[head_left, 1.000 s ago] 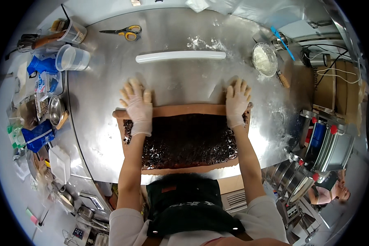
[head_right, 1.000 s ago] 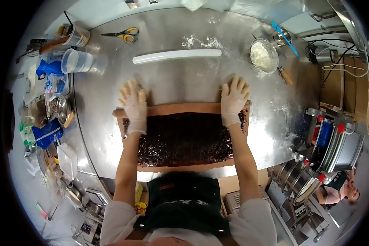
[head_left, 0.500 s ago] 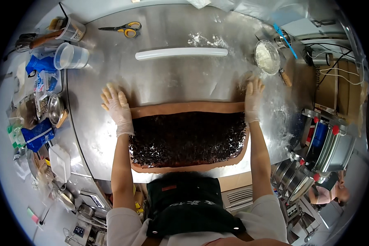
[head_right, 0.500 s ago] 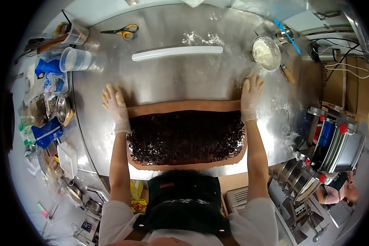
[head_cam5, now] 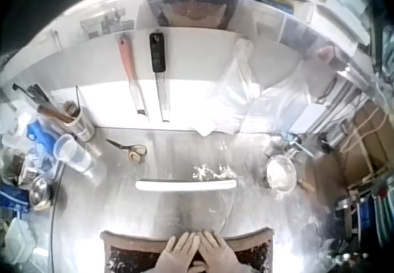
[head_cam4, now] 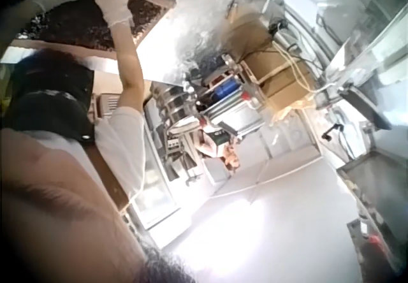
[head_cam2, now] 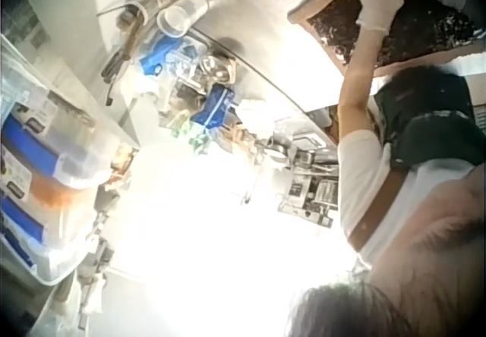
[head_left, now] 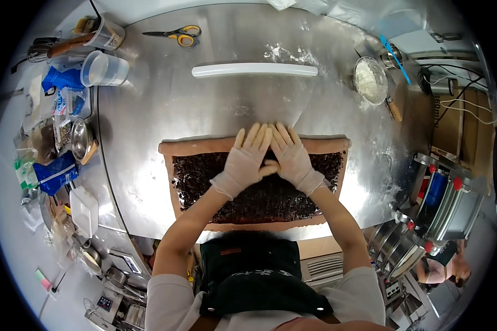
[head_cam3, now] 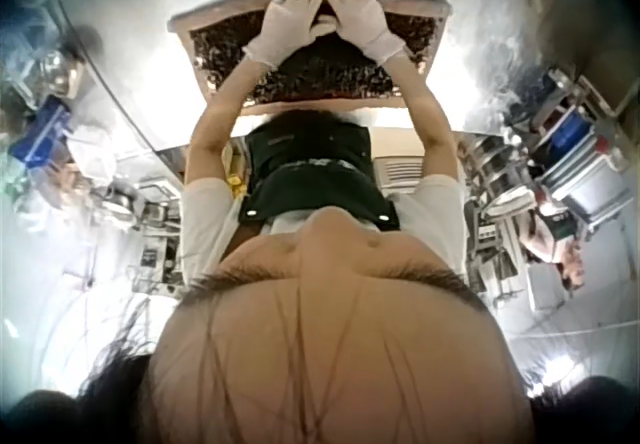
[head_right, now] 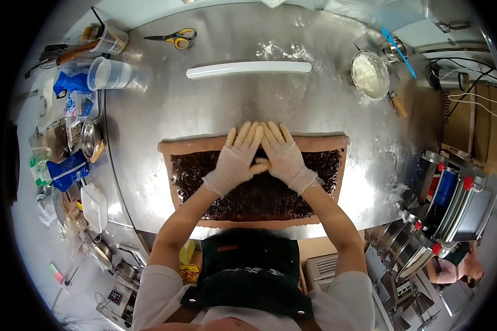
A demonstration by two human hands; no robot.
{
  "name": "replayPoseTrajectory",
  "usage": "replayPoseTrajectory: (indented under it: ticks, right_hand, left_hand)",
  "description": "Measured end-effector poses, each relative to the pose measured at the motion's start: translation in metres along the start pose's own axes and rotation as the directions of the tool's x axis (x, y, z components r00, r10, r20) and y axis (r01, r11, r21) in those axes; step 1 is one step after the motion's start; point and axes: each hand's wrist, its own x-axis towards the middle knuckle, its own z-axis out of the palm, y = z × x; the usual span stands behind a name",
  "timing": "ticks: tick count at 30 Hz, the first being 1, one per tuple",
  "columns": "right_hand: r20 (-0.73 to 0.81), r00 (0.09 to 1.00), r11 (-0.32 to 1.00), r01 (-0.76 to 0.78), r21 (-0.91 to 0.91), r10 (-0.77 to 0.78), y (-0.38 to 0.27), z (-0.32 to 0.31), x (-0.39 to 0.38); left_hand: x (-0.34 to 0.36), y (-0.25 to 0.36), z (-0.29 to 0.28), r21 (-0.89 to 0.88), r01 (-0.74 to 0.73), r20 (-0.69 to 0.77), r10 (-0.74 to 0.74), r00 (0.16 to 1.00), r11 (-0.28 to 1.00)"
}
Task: The person sprinkles red beans from a blue bag over a sheet of dough covered in red bean paste, spreads the beans evenly by hand, and then rolls the dough into a long cylinder.
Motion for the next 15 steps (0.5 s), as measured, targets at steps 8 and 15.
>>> replayPoseTrajectory:
  ticks: [8, 15]
  right_hand:
    - [0.041, 0.998, 0.999, -0.04, -0.002, 0.04, -0.014, -0.006, -0.012]
    - [0.11, 0.976, 0.981, -0.184, -0.066, 0.19, -0.012, -0.021, -0.021]
  left_hand:
    - [-0.009, 0.016, -0.011, 0.089, -0.077, 0.105, 0.068, 0.992, 0.993]
    - [-0.017, 0.002, -0.031, 0.1, -0.013, 0.162, -0.004, 0.987, 0.995]
